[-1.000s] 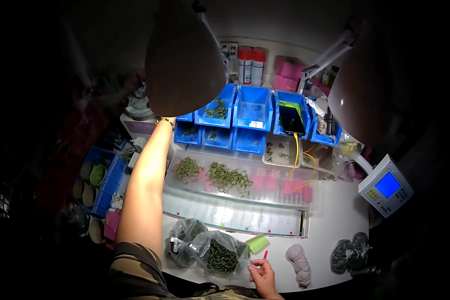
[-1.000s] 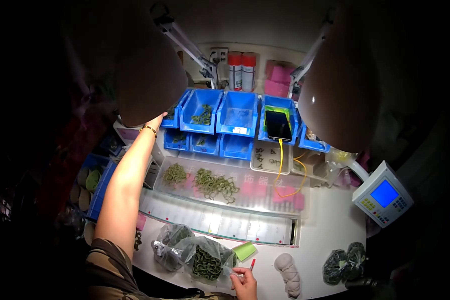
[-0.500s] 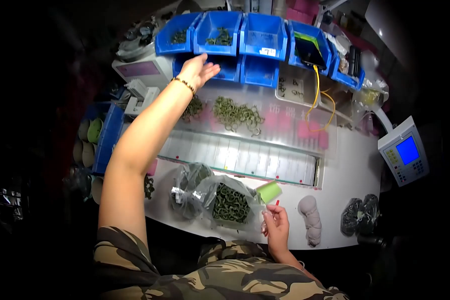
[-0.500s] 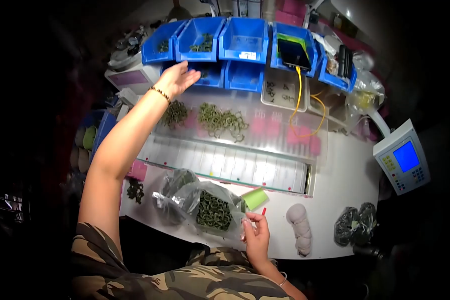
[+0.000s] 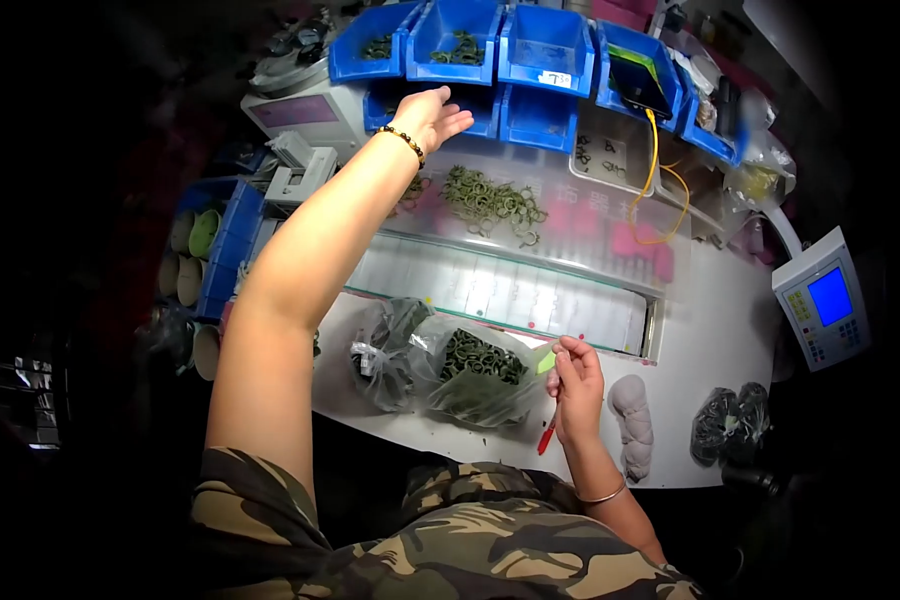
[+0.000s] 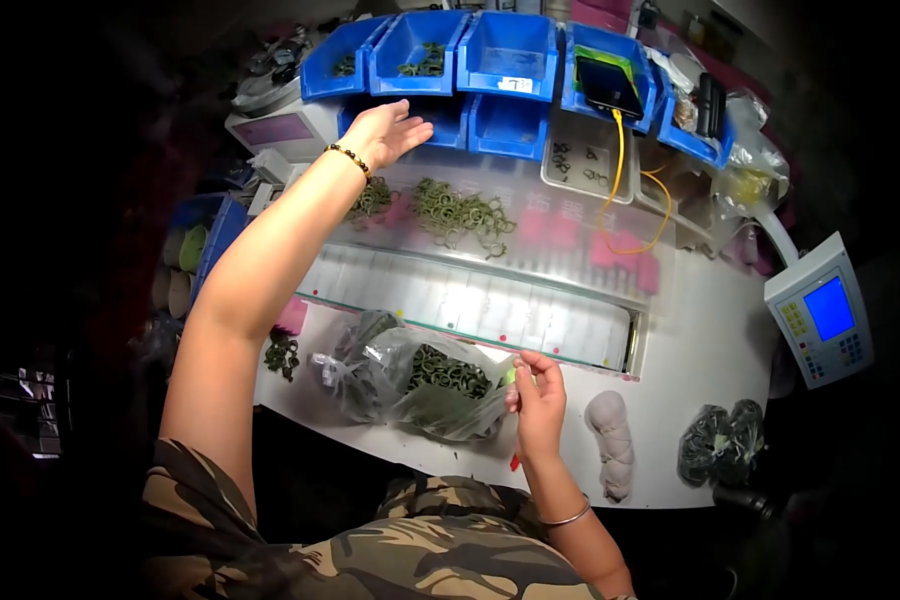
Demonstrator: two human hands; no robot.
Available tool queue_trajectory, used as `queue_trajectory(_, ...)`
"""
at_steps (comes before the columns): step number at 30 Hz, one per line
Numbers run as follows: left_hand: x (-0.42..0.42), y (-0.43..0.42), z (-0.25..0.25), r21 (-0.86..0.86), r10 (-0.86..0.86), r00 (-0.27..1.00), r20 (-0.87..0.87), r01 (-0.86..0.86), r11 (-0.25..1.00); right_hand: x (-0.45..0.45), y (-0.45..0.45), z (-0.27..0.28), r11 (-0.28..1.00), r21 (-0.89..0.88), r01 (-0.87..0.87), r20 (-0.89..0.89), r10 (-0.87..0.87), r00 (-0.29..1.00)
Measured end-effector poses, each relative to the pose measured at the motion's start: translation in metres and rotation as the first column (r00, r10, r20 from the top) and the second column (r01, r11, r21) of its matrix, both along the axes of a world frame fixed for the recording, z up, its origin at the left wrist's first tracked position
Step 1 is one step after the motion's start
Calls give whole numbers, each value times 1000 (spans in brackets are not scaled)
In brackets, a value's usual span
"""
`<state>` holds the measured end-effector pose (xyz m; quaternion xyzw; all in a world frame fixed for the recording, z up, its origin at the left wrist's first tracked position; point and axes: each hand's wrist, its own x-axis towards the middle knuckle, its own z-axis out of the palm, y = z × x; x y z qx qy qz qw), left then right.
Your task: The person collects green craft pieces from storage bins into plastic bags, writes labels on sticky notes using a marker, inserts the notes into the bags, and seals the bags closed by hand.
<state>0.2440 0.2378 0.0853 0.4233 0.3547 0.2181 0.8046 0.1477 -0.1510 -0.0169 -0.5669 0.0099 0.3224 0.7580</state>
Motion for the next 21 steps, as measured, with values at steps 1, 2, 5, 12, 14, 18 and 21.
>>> queue_trajectory(1,0,4,-2,20,19,1000,-3,-19,1000,0,-1,-1,1000,-3,-10,3,10,1000)
queue_trajectory(2,-1,7,-4,14,29,1000,-10,-29,999,0,-2,-1,1000,-4,-19,9,19,1000)
queue_trajectory(5,5,22,-12,-5,110,994,-30,-110,994,-6,-9,-7,1000,-14,-19,-5,19,1000)
queue_trajectory(12,7,73,-35,-25,496,867,45,-495,868,-19,-23,-8,995,-72,-71,-53,67,996)
queue_trajectory(14,6,84,-26,-63,504,861,66,-501,863,-19,-26,-12,995,-68,-75,-44,72,996)
queue_trajectory(18,5,107,-9,-111,475,873,106,-465,878,-18,-31,-15,996,-71,-51,-77,46,996)
queue_trajectory(21,5,116,-6,-180,470,854,222,-438,881,-18,-28,-10,995,-77,-59,-80,52,995)
